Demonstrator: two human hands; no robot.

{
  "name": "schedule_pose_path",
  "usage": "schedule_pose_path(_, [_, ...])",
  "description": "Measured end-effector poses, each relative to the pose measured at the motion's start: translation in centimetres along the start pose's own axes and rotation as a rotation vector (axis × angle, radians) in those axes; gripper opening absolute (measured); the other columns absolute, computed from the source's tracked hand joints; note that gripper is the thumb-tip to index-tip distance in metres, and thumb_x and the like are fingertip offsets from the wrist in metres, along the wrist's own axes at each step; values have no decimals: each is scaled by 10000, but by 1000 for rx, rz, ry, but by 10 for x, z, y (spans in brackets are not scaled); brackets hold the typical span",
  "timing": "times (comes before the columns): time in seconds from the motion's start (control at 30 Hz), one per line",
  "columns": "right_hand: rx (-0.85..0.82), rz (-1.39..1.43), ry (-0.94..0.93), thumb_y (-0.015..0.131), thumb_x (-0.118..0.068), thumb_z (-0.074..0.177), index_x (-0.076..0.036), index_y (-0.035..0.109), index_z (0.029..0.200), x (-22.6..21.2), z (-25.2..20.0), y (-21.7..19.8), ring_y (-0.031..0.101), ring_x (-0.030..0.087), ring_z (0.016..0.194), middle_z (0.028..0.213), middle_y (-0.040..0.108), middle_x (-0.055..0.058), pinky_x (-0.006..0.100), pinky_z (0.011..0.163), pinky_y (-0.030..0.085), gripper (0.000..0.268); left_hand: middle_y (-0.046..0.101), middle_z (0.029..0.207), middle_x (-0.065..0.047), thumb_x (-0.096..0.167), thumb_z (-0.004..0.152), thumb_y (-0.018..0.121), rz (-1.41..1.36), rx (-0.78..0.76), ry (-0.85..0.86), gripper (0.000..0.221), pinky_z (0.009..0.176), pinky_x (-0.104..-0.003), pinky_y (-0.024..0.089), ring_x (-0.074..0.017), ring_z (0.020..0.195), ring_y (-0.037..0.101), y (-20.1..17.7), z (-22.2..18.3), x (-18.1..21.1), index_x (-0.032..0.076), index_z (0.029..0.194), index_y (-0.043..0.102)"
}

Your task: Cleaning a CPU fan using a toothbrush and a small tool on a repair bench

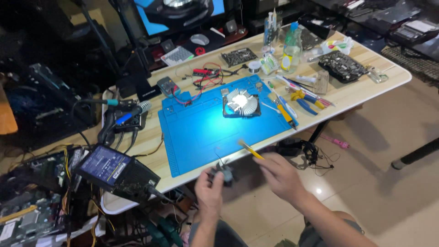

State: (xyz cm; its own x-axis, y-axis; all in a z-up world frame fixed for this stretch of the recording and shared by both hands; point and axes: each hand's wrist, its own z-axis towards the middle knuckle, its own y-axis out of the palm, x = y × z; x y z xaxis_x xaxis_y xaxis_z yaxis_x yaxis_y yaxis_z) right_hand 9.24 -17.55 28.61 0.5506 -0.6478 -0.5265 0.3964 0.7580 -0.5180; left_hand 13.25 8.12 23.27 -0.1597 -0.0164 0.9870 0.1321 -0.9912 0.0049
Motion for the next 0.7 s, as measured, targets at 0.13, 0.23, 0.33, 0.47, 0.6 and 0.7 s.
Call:
schedule_pose_path(0.13, [1,23,-153,707,-76,1010,-70,821,1212,16,87,51,748,442,956,990,745,186,543,853,616,232,771,793,-216,216,982,809,-19,54,220,265,598,-440,647,-257,669,737,-8,82,7,-1,1129,771])
schedule_pose_path(0.23, [-4,50,-105,723,-45,985,-54,827,1230,50,117,96,760,418,1053,1082,775,185,506,933,612,266,787,759,-178,150,994,765,-121,89,171,162,553,-402,658,-241,616,764,-23,139,-21,7,1068,748])
schedule_pose_path(0.33, [-17,85,-40,662,-25,993,-78,812,1292,53,133,106,750,413,1094,1132,780,170,515,955,602,339,783,786,-181,171,991,747,-394,170,-78,175,523,-380,679,-261,584,766,-16,140,-13,53,1077,650])
schedule_pose_path(0.47, [27,82,-11,635,13,993,-84,819,1298,66,131,104,760,391,1124,1149,788,155,487,969,605,369,780,773,-210,147,998,729,-374,150,-91,147,493,-398,677,-279,575,774,-10,136,-5,38,1055,649])
schedule_pose_path(0.6, [217,-25,-28,559,73,1024,-31,786,1308,136,116,78,748,420,1126,1172,779,204,495,994,595,379,789,804,-237,137,1015,722,-359,101,-123,150,509,-426,695,-323,595,792,-12,140,-14,34,1103,658])
schedule_pose_path(0.7, [319,-211,18,551,69,1021,15,758,1339,157,117,35,730,470,1130,1200,764,267,524,1015,579,383,798,815,-222,124,1013,723,-330,61,-129,147,529,-414,700,-308,612,797,-12,140,-15,25,1099,656])
